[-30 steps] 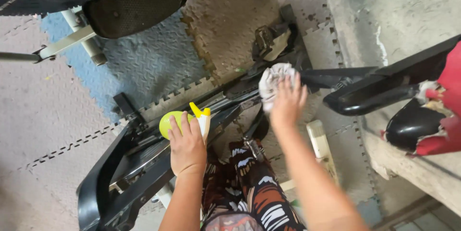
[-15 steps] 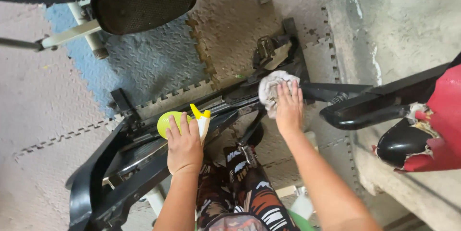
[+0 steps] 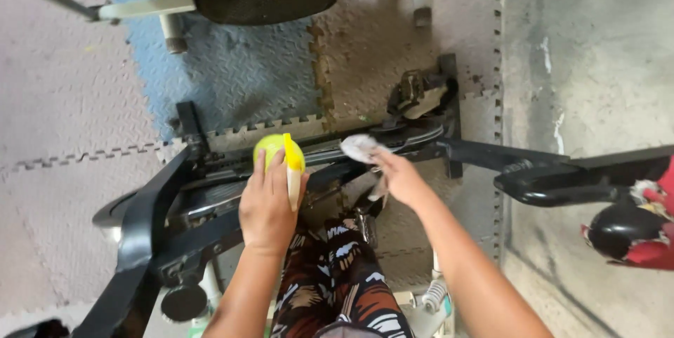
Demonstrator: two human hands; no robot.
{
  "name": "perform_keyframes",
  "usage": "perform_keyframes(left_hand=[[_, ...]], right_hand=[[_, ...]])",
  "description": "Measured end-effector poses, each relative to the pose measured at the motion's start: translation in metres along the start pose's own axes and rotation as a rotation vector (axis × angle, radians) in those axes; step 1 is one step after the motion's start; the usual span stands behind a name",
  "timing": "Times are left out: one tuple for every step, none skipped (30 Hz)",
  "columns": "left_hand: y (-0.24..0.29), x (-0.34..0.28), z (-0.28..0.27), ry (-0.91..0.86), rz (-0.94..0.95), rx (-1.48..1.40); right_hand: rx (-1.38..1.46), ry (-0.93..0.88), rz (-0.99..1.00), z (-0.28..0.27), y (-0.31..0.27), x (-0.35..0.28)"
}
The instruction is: The person cleans a stationary bike by spraying it with a spray bottle and wiping it with a cloth in several passes.
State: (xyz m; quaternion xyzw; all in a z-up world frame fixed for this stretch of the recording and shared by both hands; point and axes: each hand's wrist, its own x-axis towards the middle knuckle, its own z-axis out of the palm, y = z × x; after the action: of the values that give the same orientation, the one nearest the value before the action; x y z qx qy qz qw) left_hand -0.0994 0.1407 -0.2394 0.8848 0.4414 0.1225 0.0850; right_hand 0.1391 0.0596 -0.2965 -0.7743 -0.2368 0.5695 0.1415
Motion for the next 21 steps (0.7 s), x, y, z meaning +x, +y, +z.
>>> perform_keyframes(left_hand=[[-0.001,-0.001,-0.013,0.033,0.027,0.035],[-0.003,-0.007,-0.022,0.027,0.017,0.04],[-0.005,-0.011,-0.03,0.027,-0.017,0.071],[-0.01,-0.008,-0.035,0.045,-0.043,0.104],[-0.013,-0.006,-0.031,0.057,-0.044,0.111],[-0.014,-0.009,-0.027,-0.013,-0.051,0.145],[-0.015,-0.011,-0.022,-0.083,-0.06,0.179],[-0.014,-0.013,-0.016,-0.093,-0.057,0.179],[-0.013,-0.015,-0.01,-0.094,-0.09,0.169],[-0.013,-0.015,-0.003,-0.088,-0.129,0.167],[-0.013,-0.013,-0.004,-0.089,-0.132,0.174],[-0.012,-0.012,-0.005,-0.079,-0.108,0.154],[-0.01,-0.011,-0.006,-0.07,-0.084,0.134],[-0.01,-0.012,-0.006,-0.07,-0.079,0.135],[-0.009,-0.012,-0.006,-0.095,-0.084,0.171],[-0.009,-0.012,-0.005,-0.116,-0.089,0.207],[-0.015,-0.007,0.001,-0.113,-0.084,0.207],[-0.014,-0.011,0.001,-0.148,-0.09,0.196],[-0.014,-0.016,0.001,-0.183,-0.096,0.185],[-0.012,-0.019,-0.002,-0.199,-0.102,0.178],[-0.009,-0.021,-0.007,-0.214,-0.114,0.169]], right_hand=[[0.041,-0.061,0.053,-0.011,-0.015,-0.006],[0.037,-0.072,0.054,0.0,0.014,0.014],[0.036,0.035,-0.3,0.011,0.044,0.033],[0.04,0.159,-0.668,0.018,0.068,0.062],[0.04,0.16,-0.682,0.027,0.058,0.073],[-0.019,0.07,-0.593,0.038,0.055,0.078],[-0.078,-0.02,-0.504,0.05,0.052,0.084],[-0.072,-0.023,-0.496,0.061,0.047,0.094],[-0.299,0.002,-0.677,0.072,0.043,0.105],[-0.532,0.02,-0.866,0.083,0.034,0.121],[-0.528,0.015,-0.871,0.096,0.02,0.131],[-0.47,-0.217,-0.852,0.11,0.009,0.139],[-0.407,-0.448,-0.829,0.124,-0.001,0.147],[-0.403,-0.444,-0.829,0.138,-0.012,0.15],[-0.459,-0.514,-0.786,0.152,-0.023,0.153],[-0.516,-0.581,-0.743,0.165,-0.035,0.157],[-0.515,-0.576,-0.745,0.161,-0.044,0.168],[-0.589,-0.601,-0.662,0.162,-0.044,0.166],[-0.664,-0.627,-0.579,0.164,-0.043,0.165],[-0.662,-0.64,-0.565,0.159,-0.03,0.159],[-0.531,-0.636,-0.63,0.153,-0.018,0.152]])
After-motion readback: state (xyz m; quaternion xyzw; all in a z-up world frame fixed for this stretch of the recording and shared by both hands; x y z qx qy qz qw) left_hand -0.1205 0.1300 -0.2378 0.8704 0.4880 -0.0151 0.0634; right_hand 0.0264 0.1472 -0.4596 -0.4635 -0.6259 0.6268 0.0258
